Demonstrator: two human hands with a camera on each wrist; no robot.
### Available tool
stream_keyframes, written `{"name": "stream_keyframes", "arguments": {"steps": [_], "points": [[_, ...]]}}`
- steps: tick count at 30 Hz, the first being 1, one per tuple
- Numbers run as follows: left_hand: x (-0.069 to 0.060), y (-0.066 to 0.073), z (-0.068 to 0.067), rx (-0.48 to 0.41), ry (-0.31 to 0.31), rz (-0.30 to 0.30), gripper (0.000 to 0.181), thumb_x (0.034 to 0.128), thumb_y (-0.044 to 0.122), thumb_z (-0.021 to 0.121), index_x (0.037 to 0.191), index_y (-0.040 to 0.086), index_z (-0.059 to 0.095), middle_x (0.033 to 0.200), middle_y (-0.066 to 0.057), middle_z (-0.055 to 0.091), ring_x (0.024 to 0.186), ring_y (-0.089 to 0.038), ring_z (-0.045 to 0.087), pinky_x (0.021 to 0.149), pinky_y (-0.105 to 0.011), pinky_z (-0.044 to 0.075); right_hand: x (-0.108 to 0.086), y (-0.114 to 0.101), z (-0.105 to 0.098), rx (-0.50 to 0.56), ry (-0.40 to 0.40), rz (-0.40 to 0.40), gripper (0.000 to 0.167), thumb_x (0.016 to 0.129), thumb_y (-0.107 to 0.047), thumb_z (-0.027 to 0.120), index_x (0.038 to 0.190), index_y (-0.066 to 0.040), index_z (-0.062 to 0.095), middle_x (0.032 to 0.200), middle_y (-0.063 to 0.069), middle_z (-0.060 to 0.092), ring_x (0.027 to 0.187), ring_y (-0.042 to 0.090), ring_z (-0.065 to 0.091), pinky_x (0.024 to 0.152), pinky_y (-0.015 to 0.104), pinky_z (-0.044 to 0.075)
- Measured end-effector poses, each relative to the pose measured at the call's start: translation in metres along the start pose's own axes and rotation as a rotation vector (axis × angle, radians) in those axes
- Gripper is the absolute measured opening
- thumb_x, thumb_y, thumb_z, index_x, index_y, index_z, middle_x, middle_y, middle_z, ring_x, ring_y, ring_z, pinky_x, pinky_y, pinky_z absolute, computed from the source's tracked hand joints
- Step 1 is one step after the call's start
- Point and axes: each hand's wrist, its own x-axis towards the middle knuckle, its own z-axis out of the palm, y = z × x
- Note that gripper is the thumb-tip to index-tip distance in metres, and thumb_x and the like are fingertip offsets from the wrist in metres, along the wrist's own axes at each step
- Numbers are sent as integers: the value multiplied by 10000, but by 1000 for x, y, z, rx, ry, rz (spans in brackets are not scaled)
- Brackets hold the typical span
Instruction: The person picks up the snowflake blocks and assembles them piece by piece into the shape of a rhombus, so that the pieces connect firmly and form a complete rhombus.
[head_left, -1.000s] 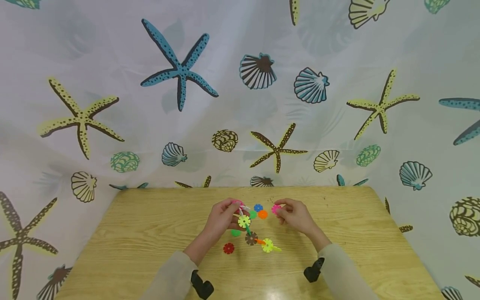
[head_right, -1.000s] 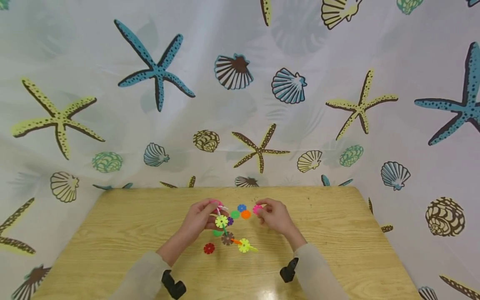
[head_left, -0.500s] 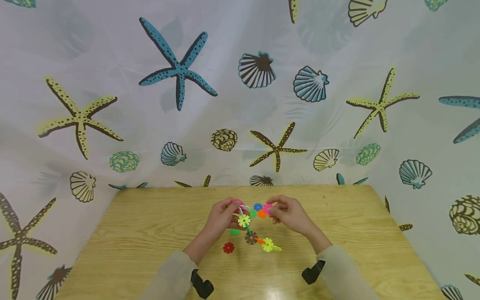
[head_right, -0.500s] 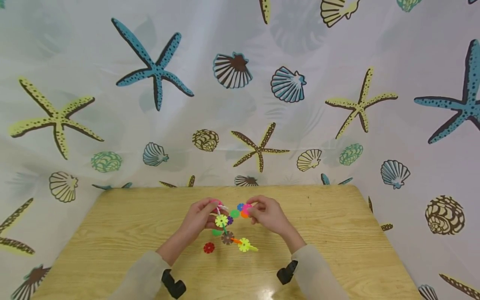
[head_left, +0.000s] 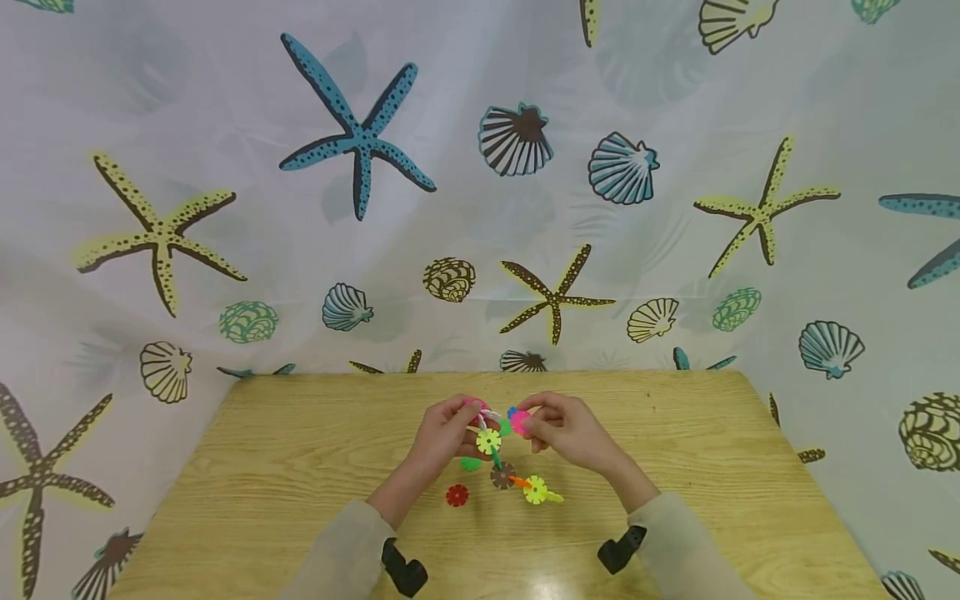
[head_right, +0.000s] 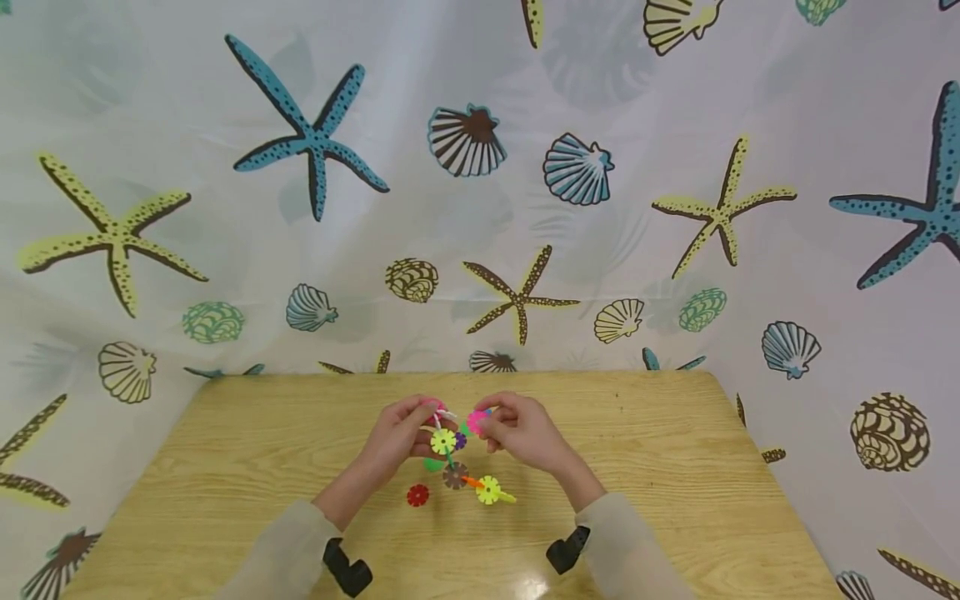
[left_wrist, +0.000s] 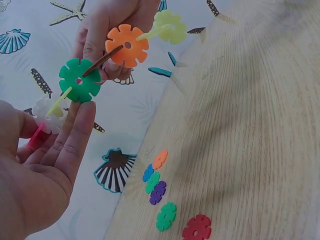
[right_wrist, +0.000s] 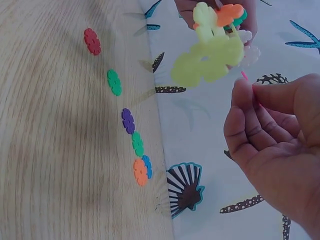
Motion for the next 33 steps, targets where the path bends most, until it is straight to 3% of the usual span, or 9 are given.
{"name": "stream_keyframes", "arguments": {"steps": [9, 17, 24, 30, 33], "points": [[-2, 2, 1, 4, -2, 2, 307, 1129, 208, 486, 1111, -68, 621, 1006, -213, 772, 660, -126, 749, 694, -397, 670, 0, -13, 6, -1, -11, 6, 254, 1062, -94, 629, 1292, 9, 653, 856, 69, 712, 684, 111, 672, 742, 302, 626], [-2, 2, 2, 12, 4, -1, 309, 1127, 206, 486, 1113, -64, 635, 1003, -193, 774, 655, -139, 746, 704, -413, 671, 1, -18, 10, -1, -5, 21, 252, 1058, -97, 636, 1291, -1, 650, 838, 51, 711, 686, 137, 680, 804, 526, 637], [-3, 2, 2, 4, -7, 1, 333, 1137, 228, 482, 1159, -63, 640, 943, -69, 760, 662, -135, 737, 711, -402, 671, 2, -20, 12, 27, 0, 30, 258, 1046, -81, 648, 1280, 28, 639, 857, 93, 736, 699, 156, 710, 721, 298, 635], [-4, 2, 4, 11, 2, 13, 337, 1134, 233, 497, 1162, -65, 652, 932, -68, 743, 664, -134, 733, 705, -395, 670, 2, -18, 16, 56, 25, 33, 251, 1042, -76, 658, 1269, 28, 635, 846, 96, 738, 788, 444, 733, 716, 298, 639], [-4, 2, 4, 17, 5, 19, 341, 1134, 231, 496, 1156, -69, 656, 914, -64, 724, 658, -132, 731, 697, -392, 670, 2, -17, 17, 65, 24, 25, 246, 1044, -76, 654, 1261, 38, 634, 841, 129, 734, 780, 426, 735, 715, 291, 635]]}}
